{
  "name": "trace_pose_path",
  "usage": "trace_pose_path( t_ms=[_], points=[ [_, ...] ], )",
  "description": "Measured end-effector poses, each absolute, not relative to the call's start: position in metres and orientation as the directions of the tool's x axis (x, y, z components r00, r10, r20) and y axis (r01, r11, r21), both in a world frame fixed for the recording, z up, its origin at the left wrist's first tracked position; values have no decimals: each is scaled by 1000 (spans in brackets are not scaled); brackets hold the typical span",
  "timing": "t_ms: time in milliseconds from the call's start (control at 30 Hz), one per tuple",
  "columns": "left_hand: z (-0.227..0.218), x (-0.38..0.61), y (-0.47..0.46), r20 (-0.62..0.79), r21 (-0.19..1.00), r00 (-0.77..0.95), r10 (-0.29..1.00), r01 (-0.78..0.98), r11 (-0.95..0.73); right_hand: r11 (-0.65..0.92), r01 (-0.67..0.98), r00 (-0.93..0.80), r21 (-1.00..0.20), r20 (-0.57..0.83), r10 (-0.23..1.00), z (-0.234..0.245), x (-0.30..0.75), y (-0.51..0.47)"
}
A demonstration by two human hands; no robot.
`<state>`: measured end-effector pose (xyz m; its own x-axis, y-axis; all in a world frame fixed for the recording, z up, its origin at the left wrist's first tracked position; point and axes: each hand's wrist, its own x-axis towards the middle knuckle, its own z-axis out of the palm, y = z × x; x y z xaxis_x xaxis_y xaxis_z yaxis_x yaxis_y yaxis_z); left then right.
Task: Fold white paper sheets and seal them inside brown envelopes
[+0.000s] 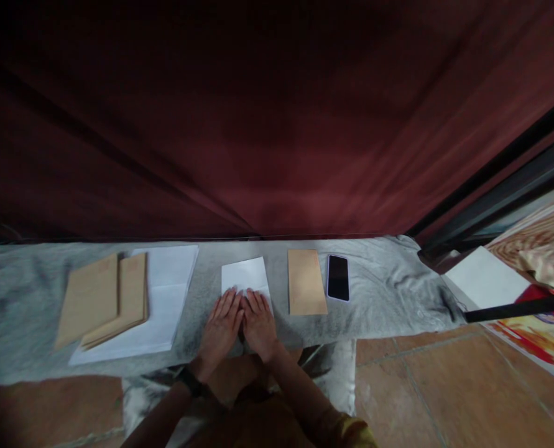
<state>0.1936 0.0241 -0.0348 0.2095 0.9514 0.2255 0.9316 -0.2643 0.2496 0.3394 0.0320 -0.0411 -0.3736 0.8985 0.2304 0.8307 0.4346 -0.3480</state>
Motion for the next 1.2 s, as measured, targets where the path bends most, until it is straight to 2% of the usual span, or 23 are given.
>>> trace_pose_path(
  t_ms=[100, 267, 533, 667, 733, 833, 900, 933, 967, 1033, 1200],
  points=[
    [-43, 195, 30, 198, 231, 191, 961, 944, -235, 410, 853, -353, -323, 220, 909, -46, 343, 31],
    [-49, 185, 19, 242, 199, 158, 957, 958, -208, 360, 874, -287, -325, 252, 924, -52, 354, 31],
    [-46, 166, 9, 259, 205, 112, 959, 964, -168, 276, 916, -208, -290, 244, 947, -53, 372, 36],
    [-44, 157, 8, 252, 261, 76, 965, 955, -143, 226, 933, -166, -279, 222, 961, -51, 376, 36],
    [-41, 153, 13, 242, 355, 19, 970, 929, -106, 211, 938, -154, -275, 216, 964, -51, 376, 35],
    [-32, 153, 33, 150, 634, -153, 977, 773, 24, 196, 938, -137, -286, 214, 967, -50, 374, 36],
    [-24, 155, 51, -28, 842, -318, 948, 504, 194, 187, 932, -123, -312, 213, 969, -50, 373, 38],
    [-20, 157, 61, -145, 902, -385, 912, 328, 282, 183, 926, -116, -329, 213, 970, -50, 373, 39],
    [-16, 158, 71, -253, 923, -422, 871, 163, 347, 182, 920, -112, -347, 213, 971, -51, 373, 40],
    [-8, 159, 88, -373, 915, -420, 827, -18, 403, 184, 906, -105, -381, 218, 970, -52, 373, 43],
    [6, 162, 112, -427, 904, -318, 847, -112, 413, 201, 865, -92, -460, 248, 964, -55, 373, 48]
  ],
)
